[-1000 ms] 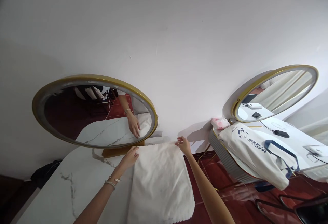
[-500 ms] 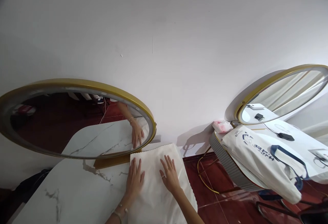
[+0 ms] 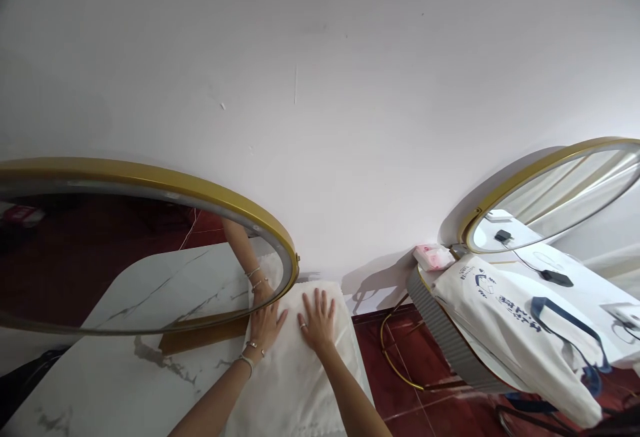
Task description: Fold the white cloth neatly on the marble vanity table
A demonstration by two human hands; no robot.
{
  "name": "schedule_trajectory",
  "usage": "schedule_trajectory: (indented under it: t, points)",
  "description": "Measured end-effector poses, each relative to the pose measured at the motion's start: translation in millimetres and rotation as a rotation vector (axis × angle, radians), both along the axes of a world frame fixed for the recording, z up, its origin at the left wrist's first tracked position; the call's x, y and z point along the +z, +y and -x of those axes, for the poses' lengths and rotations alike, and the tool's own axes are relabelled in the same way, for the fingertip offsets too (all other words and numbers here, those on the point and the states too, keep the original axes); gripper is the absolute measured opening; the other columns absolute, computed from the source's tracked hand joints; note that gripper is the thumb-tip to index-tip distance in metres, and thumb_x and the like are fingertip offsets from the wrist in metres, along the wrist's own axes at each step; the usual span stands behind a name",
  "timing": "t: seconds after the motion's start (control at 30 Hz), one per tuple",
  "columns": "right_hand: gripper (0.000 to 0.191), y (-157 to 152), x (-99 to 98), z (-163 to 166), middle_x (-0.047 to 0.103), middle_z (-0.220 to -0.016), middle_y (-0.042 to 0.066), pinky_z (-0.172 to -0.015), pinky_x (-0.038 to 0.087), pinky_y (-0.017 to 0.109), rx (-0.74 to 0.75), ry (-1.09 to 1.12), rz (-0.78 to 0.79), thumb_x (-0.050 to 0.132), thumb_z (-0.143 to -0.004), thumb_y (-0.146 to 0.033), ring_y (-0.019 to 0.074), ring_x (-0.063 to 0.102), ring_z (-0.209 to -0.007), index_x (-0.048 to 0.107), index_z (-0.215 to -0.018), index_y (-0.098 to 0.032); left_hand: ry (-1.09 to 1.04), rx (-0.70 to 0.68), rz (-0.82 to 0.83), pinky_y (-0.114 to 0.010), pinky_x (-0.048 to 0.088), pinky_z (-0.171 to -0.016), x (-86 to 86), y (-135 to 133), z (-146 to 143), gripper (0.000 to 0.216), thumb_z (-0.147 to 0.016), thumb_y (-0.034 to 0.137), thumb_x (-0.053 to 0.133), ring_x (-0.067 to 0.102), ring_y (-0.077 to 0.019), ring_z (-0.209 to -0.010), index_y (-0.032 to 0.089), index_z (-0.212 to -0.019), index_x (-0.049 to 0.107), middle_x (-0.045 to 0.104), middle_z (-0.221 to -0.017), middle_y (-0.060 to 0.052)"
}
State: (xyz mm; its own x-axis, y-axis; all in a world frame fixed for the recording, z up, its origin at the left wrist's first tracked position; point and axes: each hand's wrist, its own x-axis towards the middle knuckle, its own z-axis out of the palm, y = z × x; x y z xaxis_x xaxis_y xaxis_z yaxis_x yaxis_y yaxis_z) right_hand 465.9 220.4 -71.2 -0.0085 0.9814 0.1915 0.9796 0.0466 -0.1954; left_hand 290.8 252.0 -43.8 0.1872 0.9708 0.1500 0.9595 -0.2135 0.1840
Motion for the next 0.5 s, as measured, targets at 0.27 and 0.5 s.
schedule_trajectory:
  t: [0.27,0.5]
  points:
    - [0.054,1.4,6.3,-10.3,0.026,-0.155,0.006,-0.113,0.017,0.056,0.047,-0.018,0.035,0.04,-0.094,-0.046,0.0309,0.022,-0.143,0.031,-0.147,-0.034,-0.043,-0.041,-0.094,-0.048,0.037,-0.107,-10.2,-16.0,8.0,0.047,-0.093,0.04,0.039,0.051,-0.0302,-0.125,0.021,-0.132,0.054,0.058,-0.133,-0.012]
    - [0.057,-79.6,-8.3,-17.0,0.024,-0.156,0.005,-0.114,0.022,0.053,0.078,0.01,-0.084,0.04,-0.094,-0.044,0.0306,0.02,-0.144,0.03,-0.148,-0.031,-0.061,-0.102,-0.231,-0.05,0.028,-0.114,-27.9,-67.1,13.2,0.052,-0.092,0.018,0.035,0.024,-0.0257,-0.144,0.03,-0.143,0.04,0.031,-0.155,-0.005]
